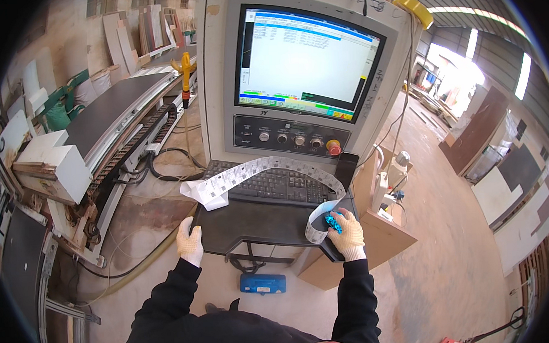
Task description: The person removes dark rectangular panels from a conveyor table and stacks them on a nearby pile. The person also removes a long white strip from the table and places it aside. The person wears gloves and uses a yellow-handled tool to assist with panel removal.
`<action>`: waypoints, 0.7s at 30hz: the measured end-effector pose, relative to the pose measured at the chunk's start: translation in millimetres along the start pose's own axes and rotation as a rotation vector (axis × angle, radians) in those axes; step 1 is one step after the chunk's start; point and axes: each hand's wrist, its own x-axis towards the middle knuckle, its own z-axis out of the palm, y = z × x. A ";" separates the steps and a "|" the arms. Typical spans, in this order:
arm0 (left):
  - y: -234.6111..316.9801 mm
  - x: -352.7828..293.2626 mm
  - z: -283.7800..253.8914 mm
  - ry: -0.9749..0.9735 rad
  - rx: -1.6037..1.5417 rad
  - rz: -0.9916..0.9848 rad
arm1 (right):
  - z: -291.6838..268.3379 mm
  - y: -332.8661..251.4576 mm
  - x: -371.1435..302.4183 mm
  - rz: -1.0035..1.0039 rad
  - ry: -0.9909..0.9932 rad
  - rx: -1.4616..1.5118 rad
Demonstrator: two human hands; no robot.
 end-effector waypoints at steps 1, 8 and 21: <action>0.1 0.4 -0.2 -0.006 -0.028 -0.022 | 0.0 -0.4 -0.3 -0.006 -0.001 -0.011; -0.5 1.3 0.1 -0.006 -0.028 -0.032 | 2.3 -0.1 -0.3 -0.011 -0.017 -0.022; 5.2 1.8 -2.1 0.024 0.074 0.058 | 9.0 1.6 -0.2 -0.050 0.010 -0.006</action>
